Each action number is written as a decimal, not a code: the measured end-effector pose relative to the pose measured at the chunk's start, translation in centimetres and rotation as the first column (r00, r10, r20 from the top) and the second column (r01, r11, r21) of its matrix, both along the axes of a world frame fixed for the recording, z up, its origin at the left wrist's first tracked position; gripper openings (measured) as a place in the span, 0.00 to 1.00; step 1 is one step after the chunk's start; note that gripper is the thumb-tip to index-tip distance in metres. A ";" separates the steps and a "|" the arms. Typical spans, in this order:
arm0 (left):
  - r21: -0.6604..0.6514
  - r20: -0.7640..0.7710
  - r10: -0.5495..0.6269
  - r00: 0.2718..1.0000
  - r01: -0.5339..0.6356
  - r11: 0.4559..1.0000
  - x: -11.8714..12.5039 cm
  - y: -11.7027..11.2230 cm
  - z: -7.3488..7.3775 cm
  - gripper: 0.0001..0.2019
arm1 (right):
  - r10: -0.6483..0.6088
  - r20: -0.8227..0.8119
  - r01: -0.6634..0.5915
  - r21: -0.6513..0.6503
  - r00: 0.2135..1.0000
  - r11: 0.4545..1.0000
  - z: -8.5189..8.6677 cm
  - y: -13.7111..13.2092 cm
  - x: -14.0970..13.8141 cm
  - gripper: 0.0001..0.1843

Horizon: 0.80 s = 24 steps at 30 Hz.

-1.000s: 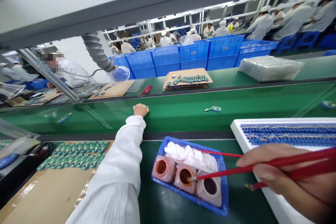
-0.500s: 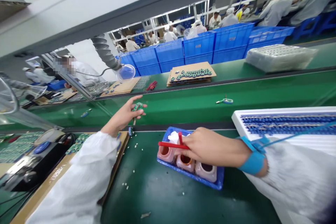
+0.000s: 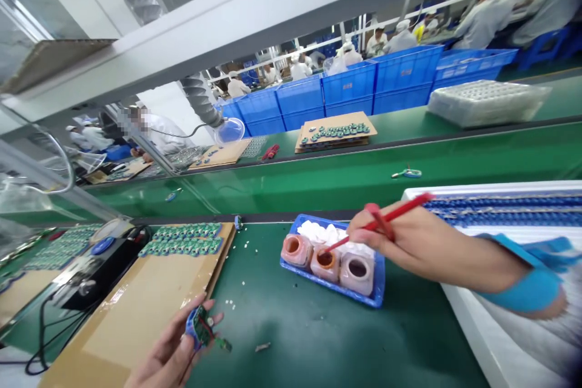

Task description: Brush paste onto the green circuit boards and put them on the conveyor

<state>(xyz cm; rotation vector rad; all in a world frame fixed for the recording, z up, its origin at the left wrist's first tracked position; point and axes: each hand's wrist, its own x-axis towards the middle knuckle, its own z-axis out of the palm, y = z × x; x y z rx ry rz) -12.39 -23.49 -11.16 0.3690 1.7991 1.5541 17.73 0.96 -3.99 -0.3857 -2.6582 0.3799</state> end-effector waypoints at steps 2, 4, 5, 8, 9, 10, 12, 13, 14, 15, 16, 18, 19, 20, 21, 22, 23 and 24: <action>0.032 -0.010 0.030 0.999 -0.030 0.999 0.3 -0.7 -1.1 0.28 | -0.011 0.007 0.011 -0.029 1.000 1.000 -0.1 -0.8 0.8 0.30; 0.066 -0.016 0.077 0.997 -0.076 0.995 0.8 -0.9 -1.4 0.29 | -0.027 -0.015 0.026 -0.050 1.000 0.998 -0.4 -1.5 1.4 0.30; 0.083 -0.015 0.107 0.994 -0.105 0.991 1.1 -0.8 -1.3 0.29 | -0.031 -0.035 0.029 -0.069 0.999 0.997 -0.6 -1.8 1.7 0.28; 0.138 0.004 0.183 0.983 -0.182 0.974 1.9 -0.5 -0.6 0.30 | -0.035 -0.089 0.026 -0.104 0.995 0.994 -1.3 -2.5 2.4 0.21; 0.150 0.016 0.197 0.980 -0.197 0.969 2.1 -0.4 -0.4 0.30 | -0.047 -0.105 0.036 -0.098 0.993 0.995 -1.6 -2.7 2.6 0.20; 0.157 0.029 0.208 0.978 -0.210 0.965 2.3 -0.3 -0.2 0.31 | -0.062 -0.122 0.052 -0.086 0.991 0.995 -1.8 -2.9 2.8 0.20; 0.157 0.061 0.222 0.973 -0.230 0.961 2.6 -0.4 -0.2 0.33 | -0.091 -0.135 0.084 -0.062 0.987 0.995 -2.1 -3.3 3.1 0.20; 0.156 0.076 0.224 0.972 -0.234 0.960 2.6 -0.4 -0.2 0.34 | -0.103 -0.133 0.097 -0.051 0.986 0.994 -2.3 -3.5 3.2 0.21; 0.157 0.090 0.222 0.971 -0.234 0.959 2.7 -0.5 -0.4 0.35 | -0.114 -0.135 0.109 -0.041 0.984 0.993 -2.5 -3.6 3.3 0.21; 0.160 0.102 0.221 0.970 -0.236 0.959 2.7 -0.7 -0.5 0.36 | -0.129 -0.141 0.126 -0.033 0.982 0.991 -2.6 -3.7 3.4 0.20; 0.162 0.111 0.219 0.969 -0.235 0.958 2.7 -0.8 -0.7 0.37 | -0.143 -0.148 0.141 -0.026 0.979 0.990 -2.7 -3.8 3.5 0.20; 0.169 0.128 0.209 0.969 -0.229 0.959 2.8 -1.1 -0.9 0.38 | -0.127 -0.174 0.128 -0.009 0.976 0.992 -2.9 -3.9 3.6 0.19; 0.174 0.137 0.206 0.969 -0.228 0.958 2.8 -1.2 -0.9 0.38 | -0.103 -0.189 0.105 0.000 0.976 0.994 -3.0 -3.9 3.7 0.18; 0.180 0.147 0.207 0.967 -0.232 0.956 2.9 -1.3 -0.8 0.38 | -0.087 -0.203 0.090 0.007 0.975 0.996 -3.0 -3.9 3.8 0.17; 0.189 0.156 0.206 0.966 -0.234 0.954 3.0 -1.3 -0.8 0.39 | -0.084 -0.213 0.088 0.008 0.973 0.996 -3.1 -3.9 3.9 0.16; 0.198 0.168 0.201 0.965 -0.233 0.952 3.2 -1.3 -0.6 0.39 | -0.084 -0.218 0.088 0.010 0.972 0.996 -3.2 -3.8 4.1 0.15; 0.211 0.180 0.194 0.964 -0.230 0.950 3.3 -1.3 -0.5 0.39 | -0.083 -0.212 0.087 0.009 0.974 0.996 -3.3 -3.8 4.1 0.15; 0.218 0.192 0.187 0.964 -0.227 0.949 3.6 -1.3 -0.3 0.39 | -0.079 -0.205 0.082 0.008 0.976 0.997 -3.4 -3.8 4.2 0.14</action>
